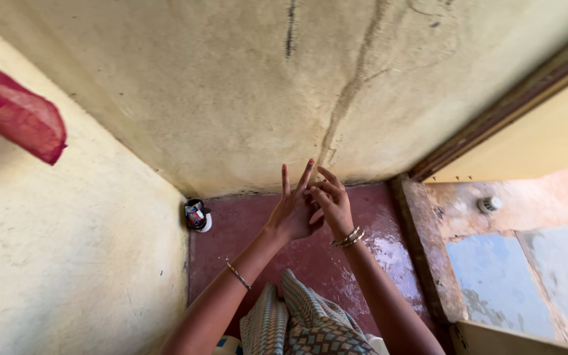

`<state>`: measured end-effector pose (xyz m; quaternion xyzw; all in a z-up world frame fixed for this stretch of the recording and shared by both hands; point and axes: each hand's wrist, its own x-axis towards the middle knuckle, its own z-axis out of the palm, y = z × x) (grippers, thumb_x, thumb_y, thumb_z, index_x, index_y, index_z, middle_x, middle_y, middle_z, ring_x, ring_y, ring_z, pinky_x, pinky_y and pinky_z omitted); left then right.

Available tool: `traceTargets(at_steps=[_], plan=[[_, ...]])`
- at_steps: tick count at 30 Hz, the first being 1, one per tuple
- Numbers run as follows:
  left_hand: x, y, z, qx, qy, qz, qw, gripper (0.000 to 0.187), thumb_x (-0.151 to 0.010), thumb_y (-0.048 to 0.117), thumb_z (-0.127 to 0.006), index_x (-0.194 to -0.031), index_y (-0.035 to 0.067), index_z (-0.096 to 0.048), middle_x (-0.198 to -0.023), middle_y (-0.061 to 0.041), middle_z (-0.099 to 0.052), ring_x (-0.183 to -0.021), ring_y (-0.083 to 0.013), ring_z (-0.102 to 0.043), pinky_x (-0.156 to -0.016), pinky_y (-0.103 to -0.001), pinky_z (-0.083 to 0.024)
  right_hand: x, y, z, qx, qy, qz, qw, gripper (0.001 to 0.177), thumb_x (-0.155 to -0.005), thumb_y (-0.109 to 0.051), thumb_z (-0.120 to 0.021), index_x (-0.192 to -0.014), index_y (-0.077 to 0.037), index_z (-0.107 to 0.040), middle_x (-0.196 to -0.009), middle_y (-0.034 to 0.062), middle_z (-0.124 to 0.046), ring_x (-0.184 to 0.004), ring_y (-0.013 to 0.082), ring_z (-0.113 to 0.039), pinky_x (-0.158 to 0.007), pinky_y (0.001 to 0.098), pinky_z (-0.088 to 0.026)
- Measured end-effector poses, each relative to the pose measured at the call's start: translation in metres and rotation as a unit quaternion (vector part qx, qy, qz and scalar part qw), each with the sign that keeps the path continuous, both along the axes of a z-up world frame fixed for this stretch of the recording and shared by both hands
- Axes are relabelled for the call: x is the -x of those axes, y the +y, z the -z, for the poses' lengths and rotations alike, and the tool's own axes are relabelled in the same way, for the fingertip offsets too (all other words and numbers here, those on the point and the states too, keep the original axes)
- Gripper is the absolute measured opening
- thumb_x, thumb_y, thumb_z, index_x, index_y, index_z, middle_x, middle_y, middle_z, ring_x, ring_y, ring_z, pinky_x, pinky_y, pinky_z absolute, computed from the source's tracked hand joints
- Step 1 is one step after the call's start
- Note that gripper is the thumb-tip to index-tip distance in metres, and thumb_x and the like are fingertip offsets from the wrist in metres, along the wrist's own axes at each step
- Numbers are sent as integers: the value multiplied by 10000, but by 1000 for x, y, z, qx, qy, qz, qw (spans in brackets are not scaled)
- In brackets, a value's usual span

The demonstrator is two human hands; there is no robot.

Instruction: The person pours water from a white bucket into a blue bucket, places the white bucket down, and then enters a bathroom. Inside, they pick up several small packets and wrappers from the floor and place them into a small white container.

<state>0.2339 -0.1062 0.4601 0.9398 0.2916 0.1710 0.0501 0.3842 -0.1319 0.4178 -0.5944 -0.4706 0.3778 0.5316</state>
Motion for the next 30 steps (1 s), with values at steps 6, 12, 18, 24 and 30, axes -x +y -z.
traceTargets(at_steps=[6,12,18,24,30], plan=[[-37,-3,-12,-26,-1,52,998,416,-757,356,-763,-1139,192,-750,-1399,-30,-619,-1552,-323,43,-1155,-796,40,-41,-19,-13,-12,142,-11,990,249,-934,-183,-694,-1022,37,-775,-1611,113,-452,-1224,201,-646,-919,320,-571],[-83,-5,-24,74,53,89,992,263,-821,313,-733,-1025,151,-769,-1261,49,-688,-1601,-307,17,-1228,-779,72,-81,-33,-26,-15,144,32,989,227,-877,-174,-787,-979,28,-778,-1617,108,-437,-1148,174,-659,-825,301,-585],[-134,-8,-18,25,54,125,990,171,-828,315,-735,-904,166,-774,-1380,-25,-631,-1605,-284,-7,-1223,-756,60,-134,-51,-29,-11,139,72,988,198,-896,-164,-772,-977,17,-777,-1638,108,-400,-1163,167,-660,-866,317,-600],[-179,-17,-12,-44,-82,183,979,222,-763,333,-724,-899,163,-769,-1365,-58,-637,-1582,-272,9,-1190,-769,46,-178,-69,-33,3,138,99,985,226,-884,-199,-755,-1007,-11,-782,-1648,92,-374,-1179,170,-656,-892,342,-596],[-216,-27,-12,5,98,200,975,313,-929,386,-668,-797,120,-766,-1419,-118,-604,-1583,-308,73,-1194,-772,77,-196,-92,-48,5,118,141,983,225,-879,-181,-768,-974,23,-776,-1650,96,-391,-1172,176,-661,-913,348,-580]])
